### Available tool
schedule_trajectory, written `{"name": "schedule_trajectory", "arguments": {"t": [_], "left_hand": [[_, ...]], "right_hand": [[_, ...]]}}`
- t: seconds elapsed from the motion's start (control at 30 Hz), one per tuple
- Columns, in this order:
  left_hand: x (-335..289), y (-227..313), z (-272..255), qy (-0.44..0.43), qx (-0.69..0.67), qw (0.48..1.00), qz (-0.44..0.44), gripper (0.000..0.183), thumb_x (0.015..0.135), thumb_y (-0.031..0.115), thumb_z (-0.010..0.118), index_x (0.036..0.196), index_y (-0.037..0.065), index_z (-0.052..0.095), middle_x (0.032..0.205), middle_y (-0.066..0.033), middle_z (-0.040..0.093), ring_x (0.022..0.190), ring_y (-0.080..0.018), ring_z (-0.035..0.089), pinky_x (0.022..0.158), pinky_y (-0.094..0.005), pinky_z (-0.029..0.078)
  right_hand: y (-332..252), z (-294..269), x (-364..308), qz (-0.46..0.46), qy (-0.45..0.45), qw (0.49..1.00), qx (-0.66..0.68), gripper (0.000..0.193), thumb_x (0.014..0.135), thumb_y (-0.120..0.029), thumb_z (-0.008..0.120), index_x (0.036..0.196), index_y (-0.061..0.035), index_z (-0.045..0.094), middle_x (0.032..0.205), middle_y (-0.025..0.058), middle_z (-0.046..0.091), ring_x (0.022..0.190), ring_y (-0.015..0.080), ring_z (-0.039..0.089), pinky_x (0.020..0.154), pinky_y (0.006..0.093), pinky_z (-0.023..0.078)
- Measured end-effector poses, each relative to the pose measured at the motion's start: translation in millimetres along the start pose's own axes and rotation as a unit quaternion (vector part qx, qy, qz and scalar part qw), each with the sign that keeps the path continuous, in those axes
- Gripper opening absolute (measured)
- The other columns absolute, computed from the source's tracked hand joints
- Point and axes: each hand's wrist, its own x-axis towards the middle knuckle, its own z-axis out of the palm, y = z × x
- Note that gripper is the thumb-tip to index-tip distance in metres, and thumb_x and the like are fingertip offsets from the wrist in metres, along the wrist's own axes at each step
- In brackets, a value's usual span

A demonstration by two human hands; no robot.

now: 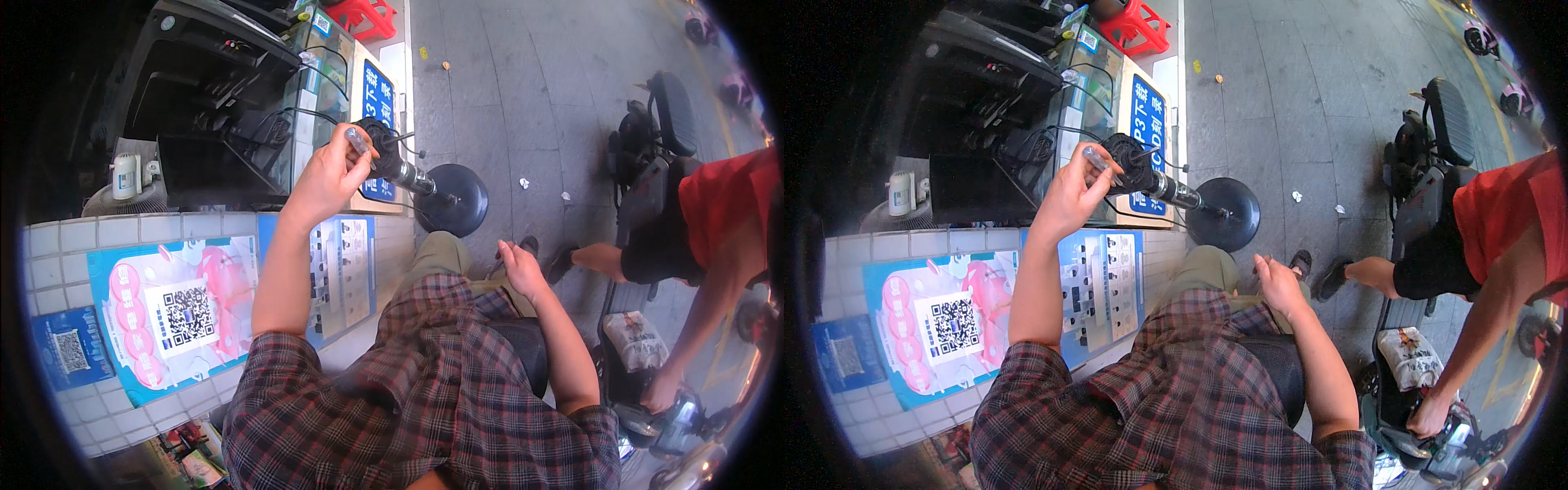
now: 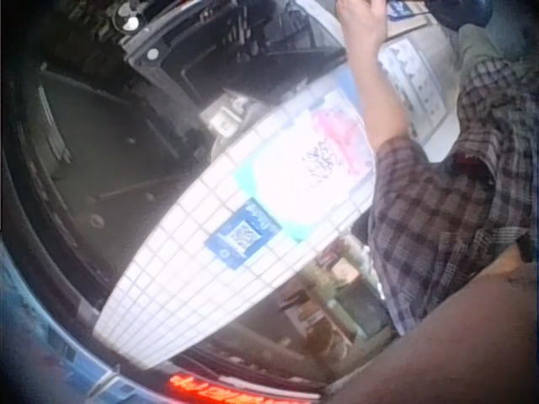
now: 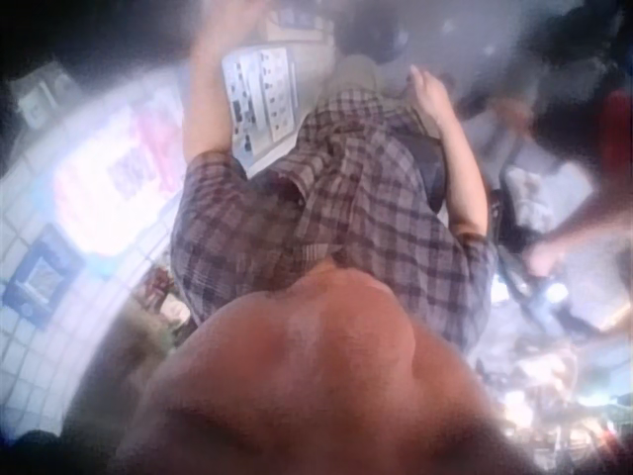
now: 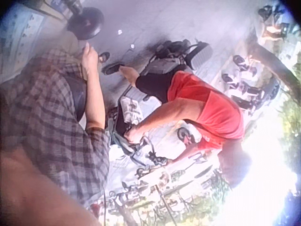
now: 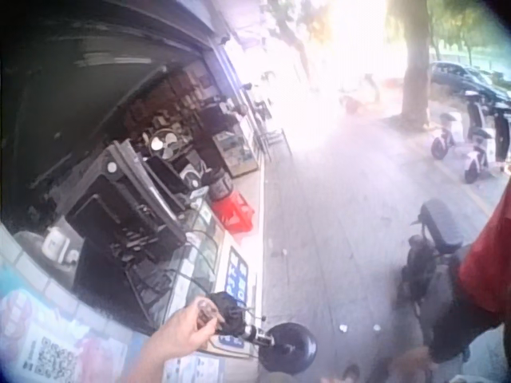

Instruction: The person uses a screwdriver to adjust components on a small black device. They then receive a tablet and a phone from a customer, inspect them, and place them on a workbench.

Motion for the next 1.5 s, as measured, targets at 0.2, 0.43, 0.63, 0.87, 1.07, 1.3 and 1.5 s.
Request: {"name": "schedule_trajectory", "arguments": {"t": [0.2, 0.43, 0.63, 0.87, 1.07, 1.3, 1.5], "left_hand": [[10, 5, -4, -0.055, 0.053, 0.997, 0.008, 0.020, 0.098, 0.004, 0.060, 0.116, 0.002, 0.051, 0.097, -0.0099, 0.073, 0.073, -0.0116, 0.062, 0.070, -0.0302, 0.052], [28, 26, -7, -0.137, 0.142, 0.980, 0.017, 0.018, 0.092, 0.012, 0.064, 0.106, 0.004, 0.054, 0.087, -0.0157, 0.067, 0.081, -0.0342, 0.069, 0.076, -0.0432, 0.052], [29, 24, -2, -0.180, 0.206, 0.955, 0.113, 0.016, 0.095, 0.013, 0.064, 0.107, 0.004, 0.058, 0.092, -0.0162, 0.065, 0.087, -0.0354, 0.066, 0.079, -0.0445, 0.052], [28, 27, 10, -0.219, 0.280, 0.923, 0.148, 0.021, 0.101, 0.015, 0.060, 0.118, 0.004, 0.055, 0.091, -0.0184, 0.064, 0.091, -0.0409, 0.065, 0.080, -0.0505, 0.051], [53, 22, -3, -0.254, 0.235, 0.936, 0.063, 0.025, 0.106, 0.022, 0.055, 0.120, 0.002, 0.049, 0.099, -0.0223, 0.070, 0.095, -0.0441, 0.068, 0.083, -0.0508, 0.052], [64, 38, -6, -0.321, 0.240, 0.913, 0.080, 0.027, 0.108, 0.029, 0.054, 0.115, 0.003, 0.053, 0.094, -0.0202, 0.068, 0.091, -0.0409, 0.066, 0.082, -0.0485, 0.050], [62, 38, -1, -0.331, 0.260, 0.898, 0.124, 0.026, 0.107, 0.029, 0.058, 0.108, 0.003, 0.057, 0.093, -0.0196, 0.067, 0.090, -0.0401, 0.065, 0.080, -0.0492, 0.049]], "right_hand": [[8, -1, 7, 0.037, -0.011, 0.999, 0.024, 0.060, 0.112, -0.048, 0.040, 0.107, 0.0048, 0.068, 0.104, 0.0290, 0.072, 0.109, 0.0440, 0.067, 0.095, 0.0466, 0.050], [26, 5, 10, 0.012, 0.016, 0.998, 0.057, 0.059, 0.112, -0.050, 0.042, 0.100, 0.0010, 0.068, 0.079, 0.0153, 0.064, 0.075, 0.0265, 0.066, 0.076, 0.0407, 0.052], [21, 4, 6, 0.038, -0.007, 0.998, 0.047, 0.060, 0.112, -0.050, 0.042, 0.105, 0.0032, 0.068, 0.096, 0.0237, 0.069, 0.096, 0.0376, 0.067, 0.088, 0.0446, 0.051], [8, 3, 0, 0.059, -0.029, 0.997, 0.030, 0.061, 0.112, -0.049, 0.041, 0.108, 0.0041, 0.070, 0.106, 0.0282, 0.072, 0.107, 0.0438, 0.068, 0.096, 0.0465, 0.050], [9, 3, -6, 0.044, -0.034, 0.998, 0.022, 0.061, 0.112, -0.049, 0.040, 0.109, 0.0041, 0.070, 0.106, 0.0280, 0.072, 0.108, 0.0441, 0.068, 0.096, 0.0467, 0.050], [21, 8, -9, 0.058, -0.042, 0.997, 0.015, 0.060, 0.112, -0.048, 0.039, 0.110, 0.0030, 0.070, 0.105, 0.0286, 0.072, 0.107, 0.0442, 0.068, 0.096, 0.0471, 0.051], [8, 1, -13, 0.059, -0.041, 0.997, 0.015, 0.060, 0.112, -0.048, 0.039, 0.109, 0.0029, 0.070, 0.106, 0.0288, 0.072, 0.107, 0.0449, 0.068, 0.095, 0.0481, 0.051]]}}
